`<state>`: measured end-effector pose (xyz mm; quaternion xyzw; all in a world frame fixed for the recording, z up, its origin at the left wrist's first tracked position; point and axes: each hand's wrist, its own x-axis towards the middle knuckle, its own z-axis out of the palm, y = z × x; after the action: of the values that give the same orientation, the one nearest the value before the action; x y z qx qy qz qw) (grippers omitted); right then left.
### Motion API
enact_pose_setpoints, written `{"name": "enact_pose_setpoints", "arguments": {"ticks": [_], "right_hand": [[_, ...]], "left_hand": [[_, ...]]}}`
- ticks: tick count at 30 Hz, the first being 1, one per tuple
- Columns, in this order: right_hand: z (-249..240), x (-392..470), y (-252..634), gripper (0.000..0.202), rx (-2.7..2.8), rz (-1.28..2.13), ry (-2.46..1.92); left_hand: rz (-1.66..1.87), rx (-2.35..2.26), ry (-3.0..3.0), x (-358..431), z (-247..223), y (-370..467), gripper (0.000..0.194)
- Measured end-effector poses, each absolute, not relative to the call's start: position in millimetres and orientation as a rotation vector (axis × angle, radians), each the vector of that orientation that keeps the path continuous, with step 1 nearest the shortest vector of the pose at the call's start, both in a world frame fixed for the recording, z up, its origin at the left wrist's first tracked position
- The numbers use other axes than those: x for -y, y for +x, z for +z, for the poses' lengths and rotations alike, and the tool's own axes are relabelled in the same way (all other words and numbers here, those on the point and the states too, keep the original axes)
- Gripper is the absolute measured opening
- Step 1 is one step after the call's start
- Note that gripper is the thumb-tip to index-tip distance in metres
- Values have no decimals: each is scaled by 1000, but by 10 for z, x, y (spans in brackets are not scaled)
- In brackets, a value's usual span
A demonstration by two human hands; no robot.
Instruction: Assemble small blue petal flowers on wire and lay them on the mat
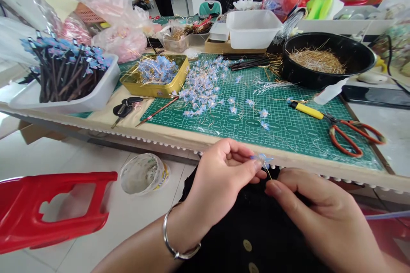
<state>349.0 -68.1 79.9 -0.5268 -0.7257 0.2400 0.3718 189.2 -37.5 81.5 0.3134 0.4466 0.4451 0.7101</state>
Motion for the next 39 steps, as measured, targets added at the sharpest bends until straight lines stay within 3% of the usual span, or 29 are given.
{"name": "enact_pose_setpoints", "arguments": {"ticks": [6,13,16,21,27,39], "right_hand": [[747,580,3621,20,1655,597,-1274],[715,386,3815,15,1899,1003,-1055],[730,323,3787,9,1913,963,-1012],[772,247,3657,17,1940,783,-1345],[746,242,3547,22,2066,768,-1435],[917,829,3538,23,2282,925,-1050]], "left_hand": [[892,-928,641,396,853,1883,20],[864,-807,615,409,826,1803,20],[853,-796,614,416,819,1810,21],[830,-799,613,459,854,1818,20],[817,-798,658,551,933,1805,20],[1176,-903,822,622,979,1620,16]]}}
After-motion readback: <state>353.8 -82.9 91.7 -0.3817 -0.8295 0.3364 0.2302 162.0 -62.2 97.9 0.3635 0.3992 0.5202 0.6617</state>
